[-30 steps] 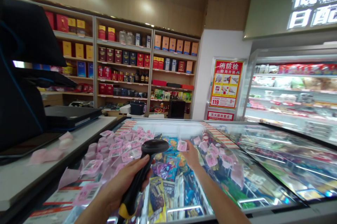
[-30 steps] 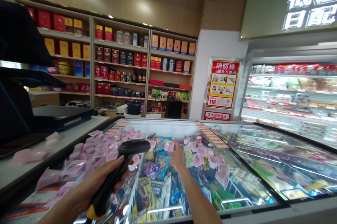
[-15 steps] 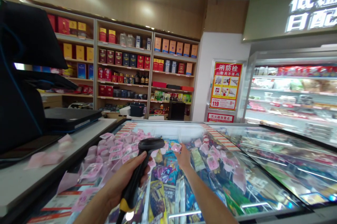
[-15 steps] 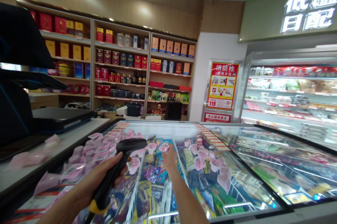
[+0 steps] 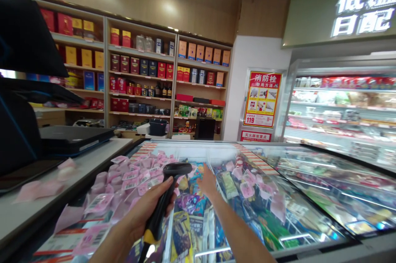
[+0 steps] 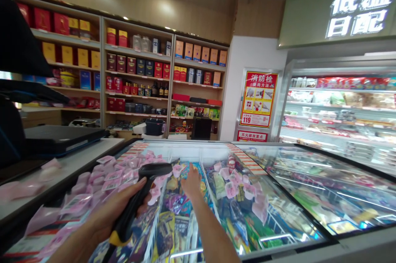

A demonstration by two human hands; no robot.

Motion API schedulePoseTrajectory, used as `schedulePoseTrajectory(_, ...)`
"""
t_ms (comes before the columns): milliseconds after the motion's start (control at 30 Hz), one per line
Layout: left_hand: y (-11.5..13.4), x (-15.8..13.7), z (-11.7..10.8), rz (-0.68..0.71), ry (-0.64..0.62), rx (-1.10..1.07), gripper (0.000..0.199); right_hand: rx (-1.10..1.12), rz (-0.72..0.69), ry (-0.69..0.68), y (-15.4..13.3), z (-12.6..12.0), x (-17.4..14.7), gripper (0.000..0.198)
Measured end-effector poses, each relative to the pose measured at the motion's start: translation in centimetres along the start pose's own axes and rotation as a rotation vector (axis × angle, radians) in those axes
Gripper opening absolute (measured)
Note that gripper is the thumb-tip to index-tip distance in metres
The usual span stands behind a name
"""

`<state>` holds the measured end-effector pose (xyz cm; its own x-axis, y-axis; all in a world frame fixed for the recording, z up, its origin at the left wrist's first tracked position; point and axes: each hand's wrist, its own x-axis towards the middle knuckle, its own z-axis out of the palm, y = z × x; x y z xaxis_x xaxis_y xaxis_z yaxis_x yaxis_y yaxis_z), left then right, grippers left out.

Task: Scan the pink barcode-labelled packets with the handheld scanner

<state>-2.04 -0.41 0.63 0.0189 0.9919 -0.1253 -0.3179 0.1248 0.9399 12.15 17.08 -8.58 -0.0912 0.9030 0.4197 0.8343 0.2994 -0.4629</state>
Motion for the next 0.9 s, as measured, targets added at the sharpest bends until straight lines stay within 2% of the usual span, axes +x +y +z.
schedulePoseTrajectory(100,-0.4,0.4,0.3,-0.011,0.005,0.021,0.027,-0.170,0.033,0.143,3.2,-3.1,0.2,0.049)
schedulePoseTrajectory(200,-0.7,0.5,0.5,-0.015,0.007,0.038,0.026,-0.355,0.132,0.246,6.4,-6.4,0.5,0.045)
schedulePoseTrajectory(267,-0.8,0.5,0.6,-0.019,-0.004,0.040,0.027,-0.449,0.194,0.223,8.0,-7.8,0.7,0.040)
schedulePoseTrajectory(367,-0.9,0.2,0.6,-0.009,-0.024,0.037,0.028,-0.523,0.222,0.119,9.3,-8.7,0.9,0.028)
schedulePoseTrajectory(433,-0.9,-0.1,0.6,0.000,-0.016,0.037,0.028,-0.528,0.190,0.098,9.6,-8.6,0.9,0.023)
schedulePoseTrajectory(533,-0.7,-0.5,0.8,0.005,0.005,0.039,0.028,-0.447,0.091,0.187,9.4,-7.9,0.6,0.022)
schedulePoseTrajectory(633,-0.5,-0.8,0.9,0.007,-0.031,0.052,0.029,-0.221,-0.019,0.270,8.6,-6.4,0.1,0.023)
schedulePoseTrajectory(800,-0.4,-1.3,0.7,0.031,-0.086,0.058,0.029,0.150,-0.199,0.306,6.5,-3.4,-0.5,0.025)
schedulePoseTrajectory(900,-0.4,-1.6,0.4,0.033,-0.104,0.052,0.029,0.260,-0.222,0.315,5.1,-2.2,-0.7,0.025)
